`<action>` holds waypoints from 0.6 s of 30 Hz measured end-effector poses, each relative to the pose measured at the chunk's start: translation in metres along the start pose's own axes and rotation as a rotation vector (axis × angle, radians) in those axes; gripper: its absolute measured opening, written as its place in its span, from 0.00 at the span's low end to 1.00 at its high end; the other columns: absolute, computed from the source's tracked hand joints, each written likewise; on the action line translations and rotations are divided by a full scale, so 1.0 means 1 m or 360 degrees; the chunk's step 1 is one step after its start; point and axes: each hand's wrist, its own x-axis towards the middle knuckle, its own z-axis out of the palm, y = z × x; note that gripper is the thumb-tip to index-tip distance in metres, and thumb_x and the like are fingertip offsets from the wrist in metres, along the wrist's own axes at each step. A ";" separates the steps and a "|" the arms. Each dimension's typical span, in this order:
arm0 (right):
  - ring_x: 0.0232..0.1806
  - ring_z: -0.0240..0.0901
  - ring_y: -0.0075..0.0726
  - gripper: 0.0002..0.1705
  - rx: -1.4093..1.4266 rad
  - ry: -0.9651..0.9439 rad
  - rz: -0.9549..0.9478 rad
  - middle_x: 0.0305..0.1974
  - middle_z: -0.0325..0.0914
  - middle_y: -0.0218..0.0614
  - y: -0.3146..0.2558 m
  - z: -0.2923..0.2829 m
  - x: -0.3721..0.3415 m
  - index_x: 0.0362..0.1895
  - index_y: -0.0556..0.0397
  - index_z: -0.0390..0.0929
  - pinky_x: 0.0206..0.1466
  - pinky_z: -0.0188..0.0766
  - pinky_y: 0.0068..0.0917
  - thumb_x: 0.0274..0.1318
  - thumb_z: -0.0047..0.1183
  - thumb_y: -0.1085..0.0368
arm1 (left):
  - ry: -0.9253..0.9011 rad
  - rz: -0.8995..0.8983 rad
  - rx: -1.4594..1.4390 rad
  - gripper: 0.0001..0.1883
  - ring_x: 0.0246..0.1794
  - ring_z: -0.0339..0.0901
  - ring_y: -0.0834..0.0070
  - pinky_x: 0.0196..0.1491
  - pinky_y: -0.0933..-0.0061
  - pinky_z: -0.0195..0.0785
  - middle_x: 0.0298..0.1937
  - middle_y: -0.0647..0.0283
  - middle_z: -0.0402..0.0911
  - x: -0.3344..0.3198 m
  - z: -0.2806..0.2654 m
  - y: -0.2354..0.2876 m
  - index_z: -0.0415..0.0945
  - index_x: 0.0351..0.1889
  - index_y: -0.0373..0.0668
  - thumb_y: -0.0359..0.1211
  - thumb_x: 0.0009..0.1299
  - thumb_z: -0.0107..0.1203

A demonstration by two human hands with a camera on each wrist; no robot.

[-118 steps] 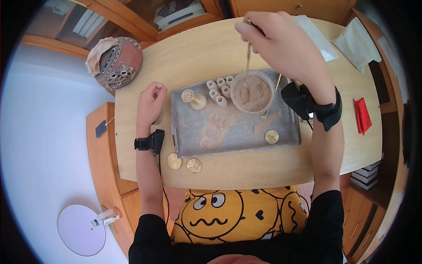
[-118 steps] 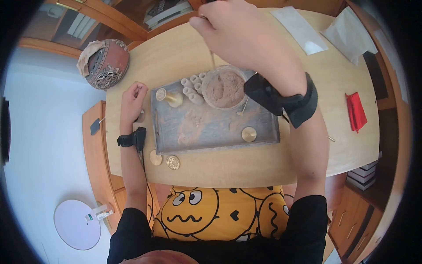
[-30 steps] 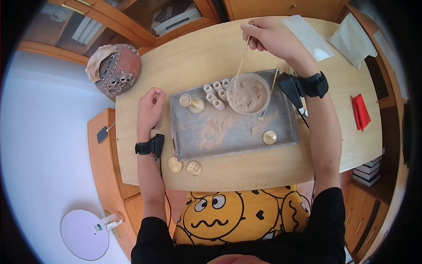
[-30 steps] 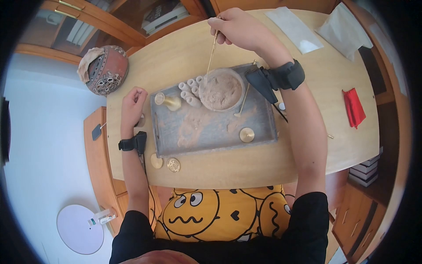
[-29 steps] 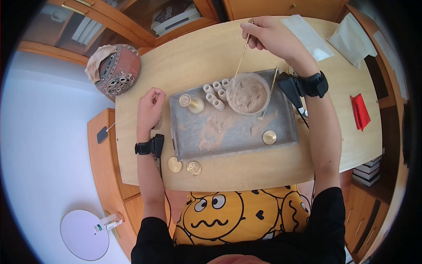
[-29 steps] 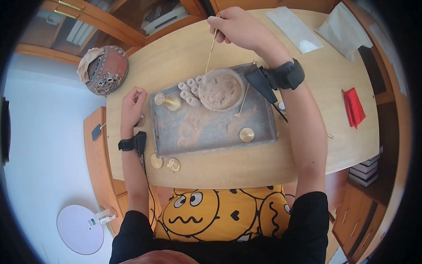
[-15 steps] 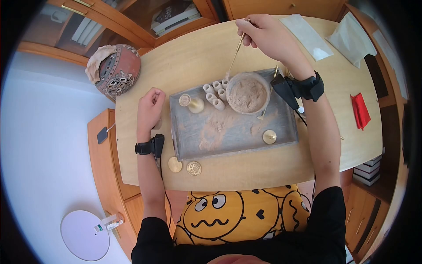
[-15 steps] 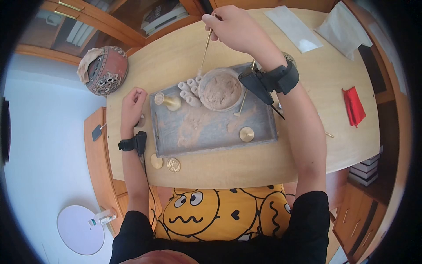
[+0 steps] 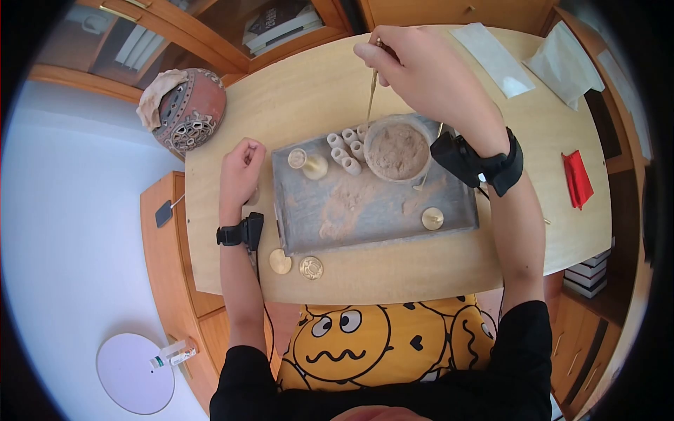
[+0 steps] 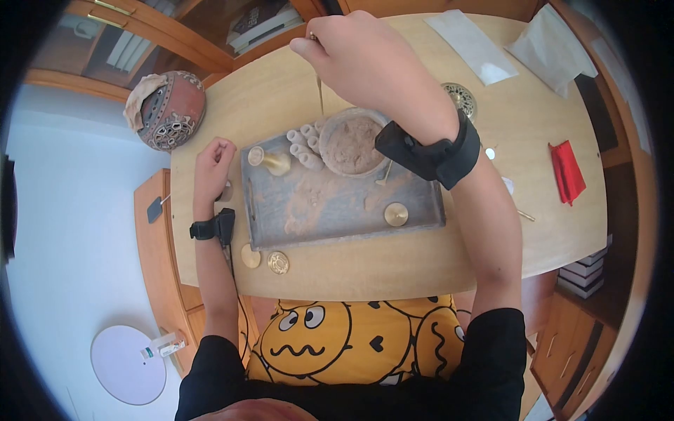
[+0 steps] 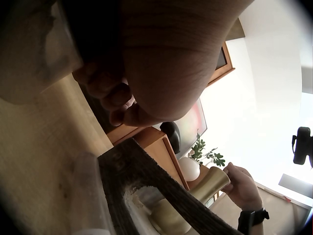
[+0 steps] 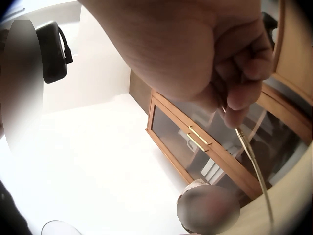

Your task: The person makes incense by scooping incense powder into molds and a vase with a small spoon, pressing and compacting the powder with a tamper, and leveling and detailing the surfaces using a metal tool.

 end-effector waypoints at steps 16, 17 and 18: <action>0.21 0.74 0.44 0.20 -0.0041 -0.0086 0.0128 0.19 0.74 0.46 -0.005 -0.029 -0.001 0.29 0.63 0.76 0.29 0.68 0.35 0.68 0.47 0.57 | 0.0001 0.0025 -0.0013 0.08 0.25 0.60 0.90 0.27 0.83 0.52 0.24 0.77 0.67 0.002 0.002 -0.005 0.74 0.34 0.37 0.32 0.74 0.54; 0.22 0.75 0.43 0.21 -0.0154 -0.0164 0.0097 0.20 0.74 0.46 0.006 -0.023 -0.001 0.29 0.63 0.76 0.30 0.69 0.36 0.67 0.47 0.57 | -0.0003 0.0026 -0.0010 0.08 0.25 0.60 0.90 0.27 0.83 0.52 0.24 0.77 0.67 0.002 0.002 -0.005 0.74 0.34 0.37 0.32 0.74 0.54; 0.22 0.75 0.42 0.21 -0.0266 -0.0243 0.0065 0.20 0.75 0.46 0.015 -0.016 -0.001 0.29 0.64 0.76 0.30 0.70 0.36 0.67 0.47 0.58 | -0.0003 0.0014 -0.0044 0.08 0.25 0.60 0.90 0.27 0.83 0.52 0.24 0.77 0.66 0.002 0.002 -0.005 0.74 0.34 0.37 0.32 0.74 0.54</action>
